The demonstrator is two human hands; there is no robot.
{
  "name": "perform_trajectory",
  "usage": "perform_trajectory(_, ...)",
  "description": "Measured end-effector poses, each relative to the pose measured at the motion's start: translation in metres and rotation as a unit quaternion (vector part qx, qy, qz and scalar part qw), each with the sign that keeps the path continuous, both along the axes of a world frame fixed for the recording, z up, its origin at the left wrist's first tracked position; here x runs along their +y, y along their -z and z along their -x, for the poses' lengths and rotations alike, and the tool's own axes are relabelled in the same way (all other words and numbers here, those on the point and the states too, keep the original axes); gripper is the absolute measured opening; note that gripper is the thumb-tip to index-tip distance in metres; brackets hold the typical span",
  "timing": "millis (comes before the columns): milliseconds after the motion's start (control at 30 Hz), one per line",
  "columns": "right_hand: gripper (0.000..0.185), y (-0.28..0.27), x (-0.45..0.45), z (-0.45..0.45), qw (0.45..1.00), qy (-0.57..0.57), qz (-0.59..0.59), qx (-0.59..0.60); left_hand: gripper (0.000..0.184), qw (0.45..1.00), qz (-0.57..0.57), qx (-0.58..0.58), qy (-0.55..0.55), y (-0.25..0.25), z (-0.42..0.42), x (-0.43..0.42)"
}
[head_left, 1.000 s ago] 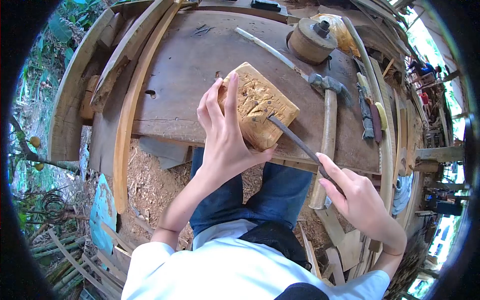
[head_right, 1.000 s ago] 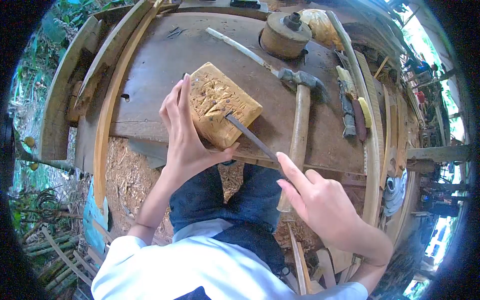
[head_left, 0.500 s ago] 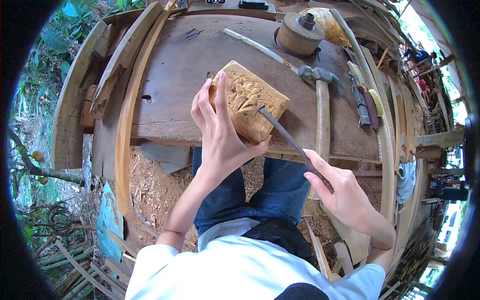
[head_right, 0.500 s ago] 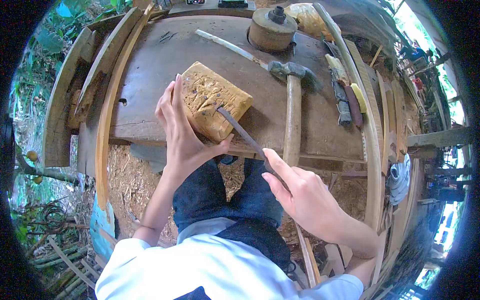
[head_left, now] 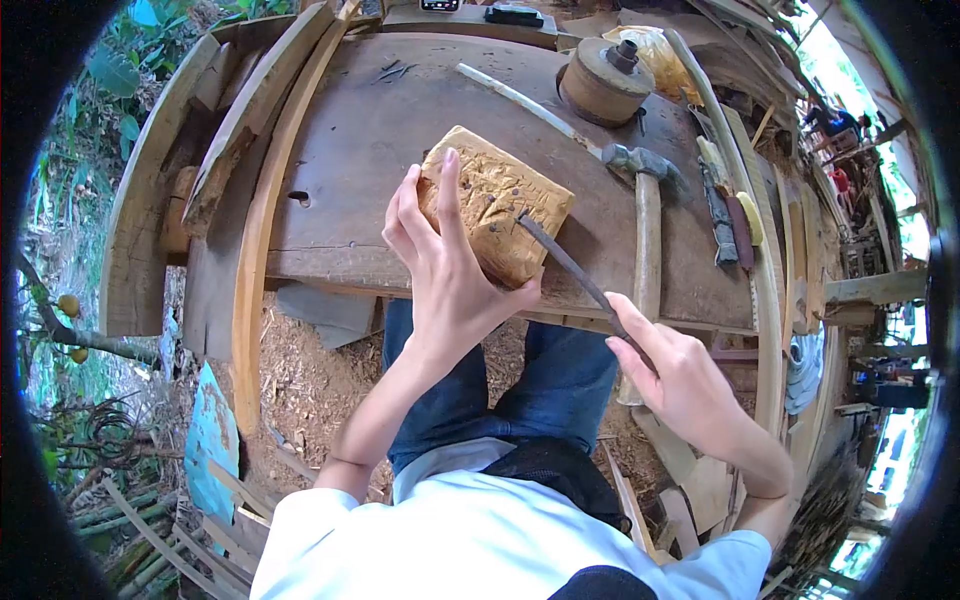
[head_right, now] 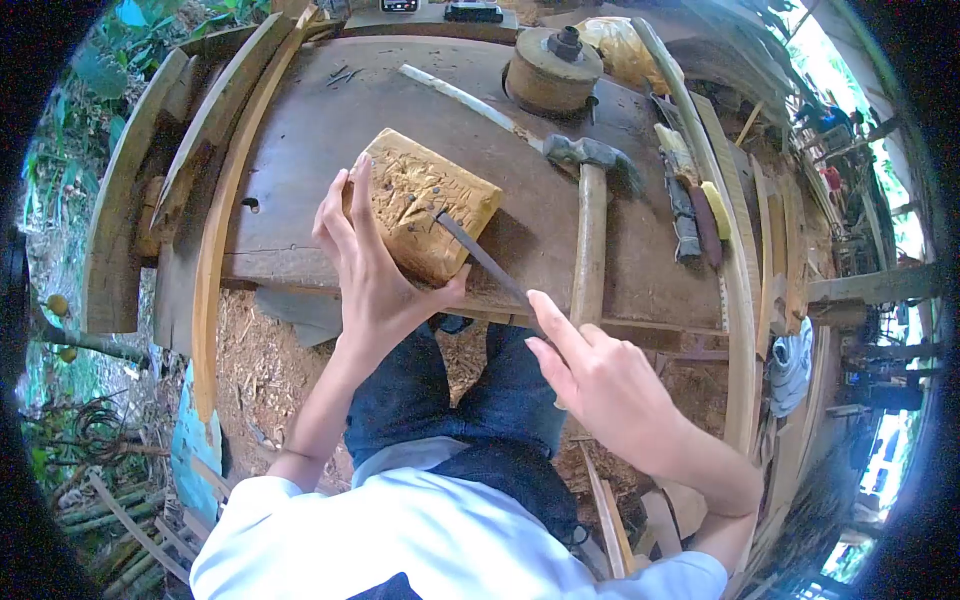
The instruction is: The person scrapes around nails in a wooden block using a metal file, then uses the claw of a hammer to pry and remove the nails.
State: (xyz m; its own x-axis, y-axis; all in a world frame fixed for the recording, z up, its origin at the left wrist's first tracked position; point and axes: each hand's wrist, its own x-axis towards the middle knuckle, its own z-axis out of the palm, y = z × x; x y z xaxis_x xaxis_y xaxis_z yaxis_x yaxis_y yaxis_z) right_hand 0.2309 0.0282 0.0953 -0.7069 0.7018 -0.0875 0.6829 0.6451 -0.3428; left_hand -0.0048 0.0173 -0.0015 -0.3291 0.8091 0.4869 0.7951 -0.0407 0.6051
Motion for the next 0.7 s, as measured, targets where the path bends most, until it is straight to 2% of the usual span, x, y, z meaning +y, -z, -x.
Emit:
perform_trajectory(67, 0.049, 0.008, -0.004, 0.003, 0.995, 0.022, 0.044, 0.088, 0.134, 1.000, -0.001, 0.000, 0.003, -0.001, 0.001, 0.001)
perform_trajectory(267, 0.045, 0.004, -0.013, 0.012, 0.982, 0.072, 0.121, 0.127, 0.133, 1.000, -0.009, -0.001, -0.001, -0.001, 0.001, 0.001)
perform_trajectory(600, 0.044, 0.004, -0.013, 0.012, 0.977, 0.072, 0.124, 0.157, 0.134, 1.000, -0.014, 0.002, -0.001, 0.001, 0.000, 0.002)
perform_trajectory(700, 0.044, 0.002, -0.013, 0.012, 0.971, 0.088, 0.165, 0.151, 0.134, 1.000, -0.018, 0.000, 0.003, 0.001, 0.001, 0.002)
